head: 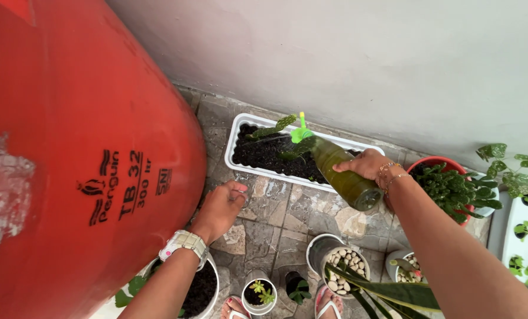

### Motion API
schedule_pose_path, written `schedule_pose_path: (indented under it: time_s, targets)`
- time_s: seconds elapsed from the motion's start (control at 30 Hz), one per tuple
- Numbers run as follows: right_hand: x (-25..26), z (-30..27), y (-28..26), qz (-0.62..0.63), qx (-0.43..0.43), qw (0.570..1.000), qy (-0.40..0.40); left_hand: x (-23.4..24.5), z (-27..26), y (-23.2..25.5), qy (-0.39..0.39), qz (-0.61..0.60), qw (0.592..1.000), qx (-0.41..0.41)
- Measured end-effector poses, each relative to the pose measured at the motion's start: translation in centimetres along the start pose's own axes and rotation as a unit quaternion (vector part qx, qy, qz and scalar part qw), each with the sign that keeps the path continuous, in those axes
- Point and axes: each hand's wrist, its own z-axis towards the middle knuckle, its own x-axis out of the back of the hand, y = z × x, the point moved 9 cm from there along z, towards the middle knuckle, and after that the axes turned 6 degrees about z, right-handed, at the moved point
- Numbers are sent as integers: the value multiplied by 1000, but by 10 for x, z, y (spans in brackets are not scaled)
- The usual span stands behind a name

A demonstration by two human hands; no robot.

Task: Watering various potted plants on a balcony using a refillable bottle and a ladle.

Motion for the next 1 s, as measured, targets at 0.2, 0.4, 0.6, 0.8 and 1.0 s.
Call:
schedule_pose_path:
  time_s: [0.2, 0.4, 0.6, 0.8, 1.0]
  targets:
    - [-1, 2, 31, 20, -19, 1000, -3, -10, 3, 7, -8, 7, 1000, 5]
    - [0, 8, 56, 27, -5, 999, 21, -17, 4, 20, -19, 6, 1000, 10]
    - [-3, -7, 80, 93, -36, 995, 22, -23, 4, 28, -25, 8, 1000, 0]
    - [-2, -8, 105, 117, -55, 991, 42, -32, 7, 24, -29, 0, 999, -17]
    - [-8, 7, 136, 169, -38, 983, 65, -32, 3, 28, -30, 7, 999, -21]
